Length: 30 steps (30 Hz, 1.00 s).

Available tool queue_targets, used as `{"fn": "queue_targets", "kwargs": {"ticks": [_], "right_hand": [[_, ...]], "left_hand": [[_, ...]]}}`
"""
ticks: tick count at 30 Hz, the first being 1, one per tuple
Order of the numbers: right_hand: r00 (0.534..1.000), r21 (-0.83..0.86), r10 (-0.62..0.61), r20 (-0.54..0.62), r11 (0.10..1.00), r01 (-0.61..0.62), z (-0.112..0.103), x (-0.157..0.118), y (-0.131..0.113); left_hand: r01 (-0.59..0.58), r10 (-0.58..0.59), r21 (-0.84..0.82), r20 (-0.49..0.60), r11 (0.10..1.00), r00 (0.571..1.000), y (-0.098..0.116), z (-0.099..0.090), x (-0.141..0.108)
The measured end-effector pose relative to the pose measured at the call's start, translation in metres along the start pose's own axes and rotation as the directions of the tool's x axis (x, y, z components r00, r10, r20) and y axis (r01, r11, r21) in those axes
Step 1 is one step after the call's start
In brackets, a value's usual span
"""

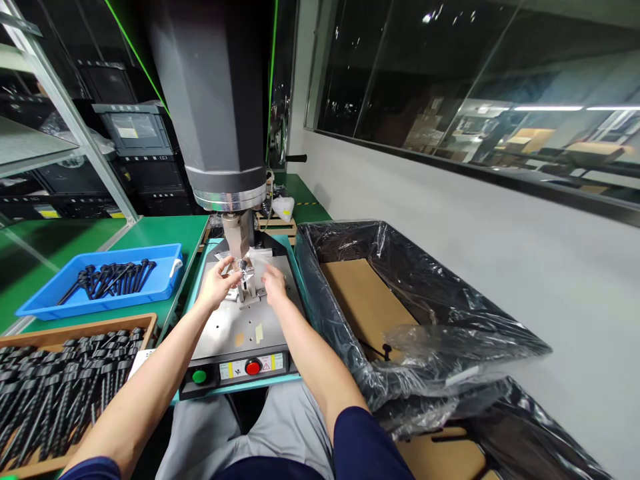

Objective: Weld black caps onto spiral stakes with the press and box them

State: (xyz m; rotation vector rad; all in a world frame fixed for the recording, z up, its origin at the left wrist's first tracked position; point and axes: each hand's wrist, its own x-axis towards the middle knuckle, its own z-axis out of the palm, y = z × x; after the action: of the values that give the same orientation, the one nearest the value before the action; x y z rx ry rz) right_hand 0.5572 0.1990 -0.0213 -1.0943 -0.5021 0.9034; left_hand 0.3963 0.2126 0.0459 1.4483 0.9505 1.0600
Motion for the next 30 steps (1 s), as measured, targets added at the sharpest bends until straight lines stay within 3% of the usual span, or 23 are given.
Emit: {"fn": "queue_targets", "kwargs": {"ticks": [5,12,20,30], "right_hand": [[0.986,0.106,0.164,-0.023,0.981,-0.161,-0.011,-0.020,0.003],[0.974,0.146,0.225,0.032,0.963,-0.227,-0.025,-0.056,0.001],[0.974,-0.003,0.193,0.120,0.981,-0.194,-0.042,-0.097,0.002],[0.983,-0.195,0.056,0.173,0.981,-0.021,-0.047,-0.115,-0.005]], "left_hand": [[0.008,-0.008,-0.004,0.004,1.000,1.000,-0.002,0.001,-0.001],[-0.015,0.015,-0.002,-0.010,1.000,1.000,-0.003,0.003,-0.006],[-0.024,0.024,-0.065,-0.003,0.998,1.000,-0.002,0.006,-0.011],[-0.041,0.042,-0.064,0.012,0.997,0.999,0.005,0.006,-0.023]]}}
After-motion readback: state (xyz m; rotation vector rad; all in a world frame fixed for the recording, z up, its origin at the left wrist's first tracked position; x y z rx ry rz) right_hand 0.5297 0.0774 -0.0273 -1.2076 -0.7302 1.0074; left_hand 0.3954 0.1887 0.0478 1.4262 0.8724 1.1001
